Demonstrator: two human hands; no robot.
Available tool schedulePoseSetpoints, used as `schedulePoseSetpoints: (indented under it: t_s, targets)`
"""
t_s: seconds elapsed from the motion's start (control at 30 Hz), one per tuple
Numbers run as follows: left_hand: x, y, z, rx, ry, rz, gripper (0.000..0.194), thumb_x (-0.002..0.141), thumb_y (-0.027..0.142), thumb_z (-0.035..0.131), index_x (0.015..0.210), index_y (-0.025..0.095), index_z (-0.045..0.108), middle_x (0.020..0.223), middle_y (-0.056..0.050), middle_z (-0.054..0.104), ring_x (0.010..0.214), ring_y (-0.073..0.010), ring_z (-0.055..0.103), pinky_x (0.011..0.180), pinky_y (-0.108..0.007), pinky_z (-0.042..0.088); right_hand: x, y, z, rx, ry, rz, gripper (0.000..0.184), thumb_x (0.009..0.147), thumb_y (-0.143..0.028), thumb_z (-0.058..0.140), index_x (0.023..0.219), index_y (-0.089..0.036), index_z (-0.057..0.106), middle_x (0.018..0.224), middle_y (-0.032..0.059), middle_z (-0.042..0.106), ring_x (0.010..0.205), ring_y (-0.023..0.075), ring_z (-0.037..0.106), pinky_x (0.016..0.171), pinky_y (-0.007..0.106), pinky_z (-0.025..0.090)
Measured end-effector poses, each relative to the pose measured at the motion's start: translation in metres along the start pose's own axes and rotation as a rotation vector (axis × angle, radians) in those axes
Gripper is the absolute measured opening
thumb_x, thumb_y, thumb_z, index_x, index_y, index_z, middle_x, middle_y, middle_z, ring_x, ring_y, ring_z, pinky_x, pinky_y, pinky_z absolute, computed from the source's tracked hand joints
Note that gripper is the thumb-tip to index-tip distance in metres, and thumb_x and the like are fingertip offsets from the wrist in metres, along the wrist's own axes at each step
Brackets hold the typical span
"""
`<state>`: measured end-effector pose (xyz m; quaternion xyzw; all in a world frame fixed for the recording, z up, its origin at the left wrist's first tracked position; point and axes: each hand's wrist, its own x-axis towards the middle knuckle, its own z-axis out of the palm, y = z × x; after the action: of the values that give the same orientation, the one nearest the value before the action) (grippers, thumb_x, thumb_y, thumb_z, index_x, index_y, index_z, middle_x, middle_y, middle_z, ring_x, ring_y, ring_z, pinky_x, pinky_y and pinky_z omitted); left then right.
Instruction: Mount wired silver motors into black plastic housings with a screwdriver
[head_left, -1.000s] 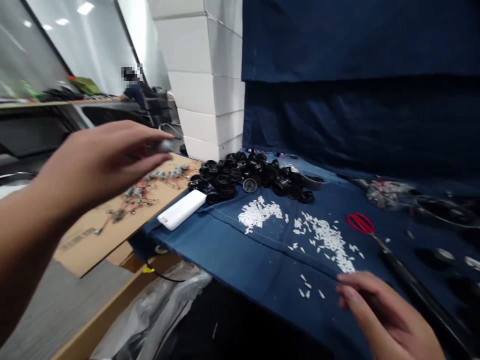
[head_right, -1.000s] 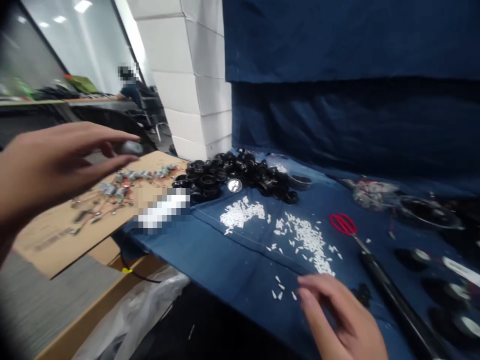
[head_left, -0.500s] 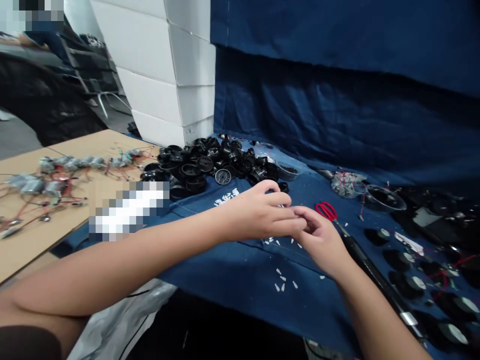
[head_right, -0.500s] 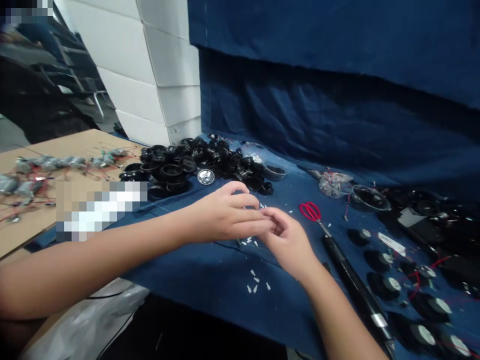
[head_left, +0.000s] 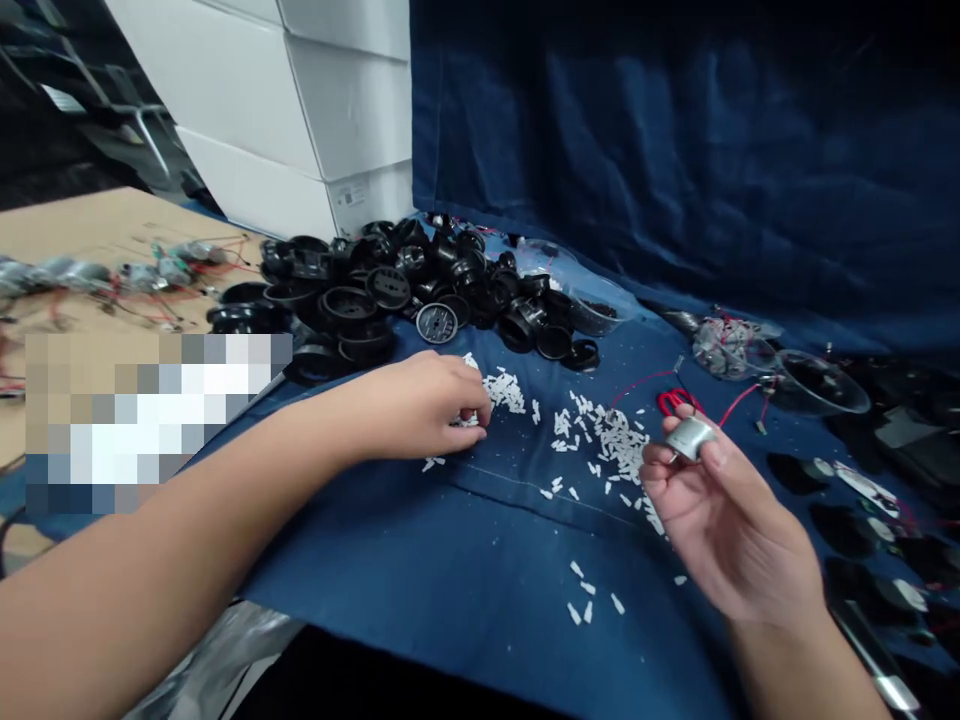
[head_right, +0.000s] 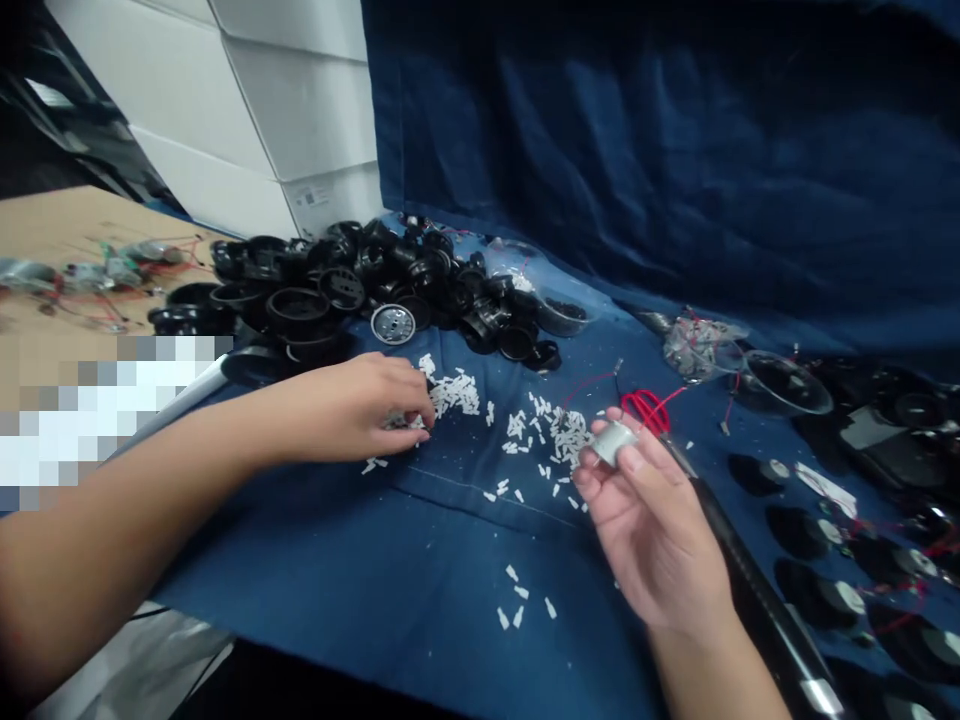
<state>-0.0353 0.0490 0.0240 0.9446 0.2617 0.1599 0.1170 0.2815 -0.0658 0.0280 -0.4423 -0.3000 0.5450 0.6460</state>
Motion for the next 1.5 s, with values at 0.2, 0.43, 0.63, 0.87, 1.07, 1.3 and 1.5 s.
schedulePoseSetpoints:
  t_s: [0.2, 0.43, 0.63, 0.87, 1.07, 1.3, 1.5]
  targets:
    - [-0.003, 0.01, 0.003, 0.052, -0.14, -0.11, 0.002, 0.088, 0.026, 0.078, 0.089, 0.027, 0.077, 0.094, 0.002, 0.075, 0.098, -0.0225, 0.068, 0.083, -0.036, 0.041, -0.012, 0.008, 0.001, 0.036, -0.092, 0.077, 0.044, 0.083, -0.032, 0.084, 0.125, -0.027, 0.072, 0.108, 0.0036, 0.062, 0.085, 0.0131, 0.058, 0.079, 0.029, 0.063]
    - [-0.004, 0.005, 0.003, 0.11, -0.149, -0.054, 0.01, 0.088, 0.02, 0.079, 0.083, 0.028, 0.081, 0.084, 0.004, 0.077, 0.084, -0.018, 0.07, 0.073, -0.031, 0.041, -0.016, 0.008, -0.001, 0.052, -0.19, 0.114, 0.044, 0.08, -0.034, 0.085, 0.122, -0.032, 0.072, 0.106, 0.0049, 0.054, 0.074, 0.0126, 0.046, 0.064, 0.029, 0.055]
    - [-0.008, 0.009, 0.006, 0.213, -0.107, -0.063, 0.012, 0.085, 0.016, 0.074, 0.08, 0.026, 0.077, 0.081, 0.001, 0.076, 0.086, -0.0213, 0.07, 0.072, -0.033, 0.039, -0.018, 0.008, -0.001, 0.009, -0.212, 0.107, 0.035, 0.081, -0.038, 0.083, 0.114, -0.032, 0.073, 0.102, 0.0068, 0.054, 0.07, 0.0133, 0.042, 0.058, 0.031, 0.046]
    - [-0.007, 0.022, 0.01, 0.359, -0.131, -0.067, 0.013, 0.084, 0.018, 0.07, 0.072, 0.023, 0.068, 0.077, -0.001, 0.071, 0.08, -0.0247, 0.066, 0.069, -0.039, 0.032, -0.014, 0.011, 0.003, -0.02, -0.238, 0.113, 0.031, 0.082, -0.038, 0.081, 0.112, -0.032, 0.072, 0.103, 0.0057, 0.054, 0.07, 0.0124, 0.044, 0.06, 0.03, 0.047]
    - [-0.011, 0.027, 0.007, 0.371, -0.103, -0.112, 0.012, 0.086, 0.02, 0.068, 0.075, 0.024, 0.067, 0.076, -0.001, 0.07, 0.08, -0.0258, 0.065, 0.07, -0.04, 0.033, -0.016, 0.011, 0.005, -0.023, -0.243, 0.124, 0.03, 0.081, -0.036, 0.083, 0.108, -0.033, 0.07, 0.101, 0.0044, 0.052, 0.07, 0.0124, 0.044, 0.061, 0.031, 0.047]
    - [-0.01, 0.028, 0.008, 0.363, -0.121, -0.177, 0.019, 0.086, 0.019, 0.067, 0.068, 0.024, 0.066, 0.074, -0.002, 0.069, 0.08, -0.0267, 0.065, 0.069, -0.039, 0.031, -0.017, 0.01, 0.006, -0.055, -0.225, 0.114, 0.029, 0.082, -0.038, 0.083, 0.108, -0.033, 0.071, 0.101, 0.0053, 0.053, 0.071, 0.0142, 0.044, 0.058, 0.031, 0.046]
    - [-0.009, 0.025, 0.008, 0.337, -0.114, -0.131, 0.021, 0.086, 0.018, 0.067, 0.066, 0.023, 0.065, 0.073, -0.002, 0.068, 0.077, -0.0245, 0.064, 0.068, -0.038, 0.03, -0.018, 0.008, 0.006, -0.076, -0.221, 0.117, 0.028, 0.081, -0.038, 0.083, 0.105, -0.032, 0.07, 0.1, 0.0056, 0.051, 0.069, 0.0141, 0.04, 0.055, 0.03, 0.041]
